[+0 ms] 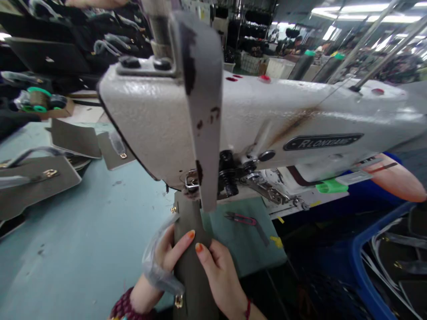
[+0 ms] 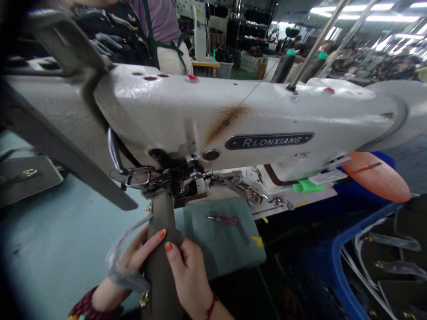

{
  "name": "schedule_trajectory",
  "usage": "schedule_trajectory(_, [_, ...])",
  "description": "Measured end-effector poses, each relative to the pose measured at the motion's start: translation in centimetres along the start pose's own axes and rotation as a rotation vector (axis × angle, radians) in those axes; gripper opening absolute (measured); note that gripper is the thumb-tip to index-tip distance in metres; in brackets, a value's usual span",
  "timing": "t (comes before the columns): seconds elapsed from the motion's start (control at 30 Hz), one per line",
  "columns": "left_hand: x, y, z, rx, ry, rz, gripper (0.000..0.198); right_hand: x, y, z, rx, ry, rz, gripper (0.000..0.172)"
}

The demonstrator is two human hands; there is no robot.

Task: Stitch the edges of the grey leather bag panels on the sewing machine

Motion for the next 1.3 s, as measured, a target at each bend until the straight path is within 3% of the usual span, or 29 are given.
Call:
schedule_trajectory(0.13, [2.2, 2.1, 1.6, -0.406, -0.070, 0.228, 0.052, -1.0, -1.6, 1.1, -0.110, 0.081, 0.261, 0.045])
schedule_trajectory(0.2, [2.4, 2.4, 2.1, -0.490, -0.040, 0.285, 0.057, -1.2, -2.1, 1.3, -0.127, 0.080, 0.319, 0.044])
schedule_trajectory(0.33, [2.2, 2.4, 2.1, -0.468, -0.019, 0.265, 0.062, -1.1, -2.4, 1.1, -0.123, 0.063, 0.296, 0.041])
schedule_trajectory(0.7, [2.0, 3.6, 0.0, -0.433, -0.024, 0.317, 0.044, -0.3, -2.9, -1.1, -0.108, 0.064, 0.243, 0.038])
schedule_trajectory(1.0, [1.7, 4.3, -2.1, -0.391, -0.019, 0.289, 0.043, 0.1, -3.5, -3.0, -0.102, 0.062, 0.274, 0.041])
schedule_trajectory(1.3, [1.7, 5.3, -4.2, -0.279, -0.025, 0.304, 0.042, 0.8, -4.6, -4.5, -0.194, 0.089, 0.269, 0.039])
Point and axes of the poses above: each hand's wrist, its own z-axis away from the middle knuckle, its own x-axis out of the palm, y = z × x, the point moved 5 cm from there along -z, towards the middle knuckle, and after that the axes turned 11 degrees about y, right-handed, at the moved point
